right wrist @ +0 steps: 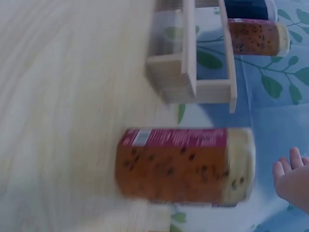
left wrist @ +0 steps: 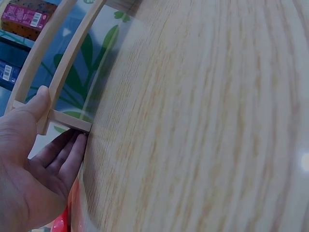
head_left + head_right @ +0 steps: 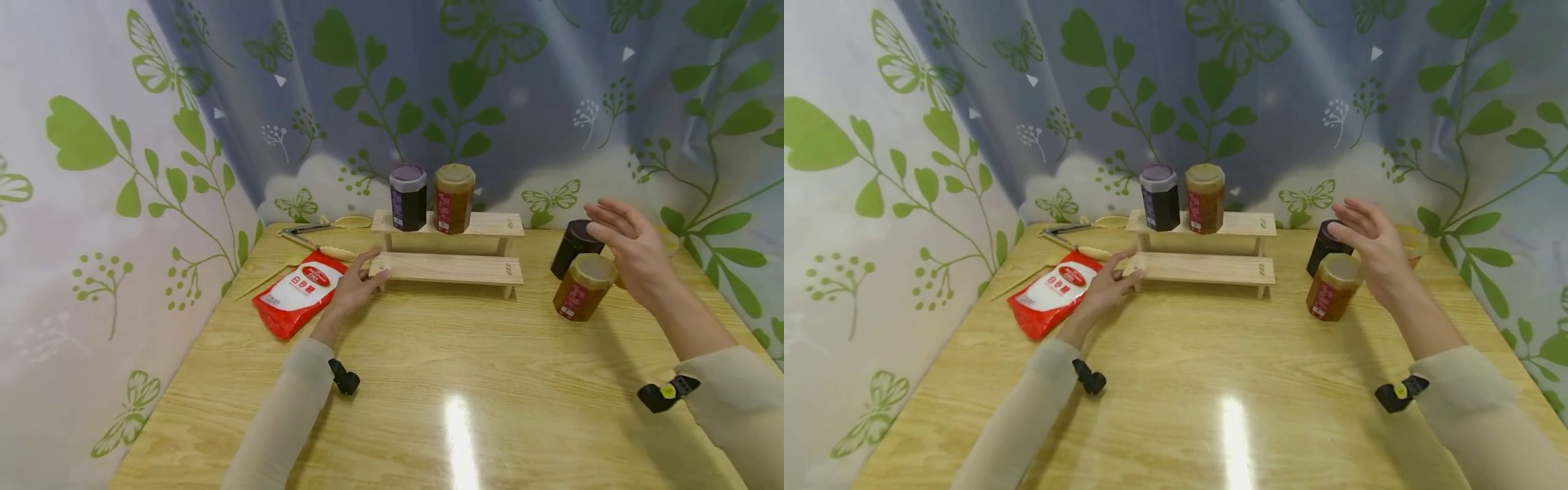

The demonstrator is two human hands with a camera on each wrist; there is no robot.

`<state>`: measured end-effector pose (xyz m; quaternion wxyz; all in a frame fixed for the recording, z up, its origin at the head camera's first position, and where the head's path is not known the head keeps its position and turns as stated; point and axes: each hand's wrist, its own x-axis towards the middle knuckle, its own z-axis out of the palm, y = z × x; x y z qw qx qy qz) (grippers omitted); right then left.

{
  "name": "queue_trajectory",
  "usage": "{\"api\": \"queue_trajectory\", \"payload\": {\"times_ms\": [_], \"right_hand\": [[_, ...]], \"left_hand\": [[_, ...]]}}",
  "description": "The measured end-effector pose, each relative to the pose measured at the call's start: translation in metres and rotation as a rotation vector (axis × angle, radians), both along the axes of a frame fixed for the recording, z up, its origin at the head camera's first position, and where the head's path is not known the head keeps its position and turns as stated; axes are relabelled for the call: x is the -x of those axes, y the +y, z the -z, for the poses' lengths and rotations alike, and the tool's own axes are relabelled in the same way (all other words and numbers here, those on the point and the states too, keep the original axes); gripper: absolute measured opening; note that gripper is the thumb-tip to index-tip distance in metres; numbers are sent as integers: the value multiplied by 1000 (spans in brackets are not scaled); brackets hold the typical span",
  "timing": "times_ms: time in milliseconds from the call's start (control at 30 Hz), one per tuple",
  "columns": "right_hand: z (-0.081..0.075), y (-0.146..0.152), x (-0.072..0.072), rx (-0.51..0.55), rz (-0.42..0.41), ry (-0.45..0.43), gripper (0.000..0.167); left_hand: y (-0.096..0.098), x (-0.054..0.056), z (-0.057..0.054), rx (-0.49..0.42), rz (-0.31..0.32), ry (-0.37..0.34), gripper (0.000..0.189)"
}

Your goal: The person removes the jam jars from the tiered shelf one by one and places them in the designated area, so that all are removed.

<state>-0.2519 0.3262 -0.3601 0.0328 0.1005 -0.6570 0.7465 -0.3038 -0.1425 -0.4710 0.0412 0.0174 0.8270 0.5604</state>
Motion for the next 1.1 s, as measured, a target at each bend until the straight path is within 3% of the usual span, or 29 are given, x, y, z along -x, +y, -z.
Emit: {"api": "queue_trajectory", "payload": {"times_ms": [433, 800, 1100], "right_hand": [[-14, -54, 41, -91, -14, -53, 69], [-9, -88, 67, -197, -54, -79, 75], [-5, -119, 84, -220, -85, -106, 84]], "left_hand": [[-1, 1, 2, 31, -4, -1, 59], [0, 2, 5, 21, 7, -14, 61], [-2, 3, 3, 12, 4, -13, 61]]}}
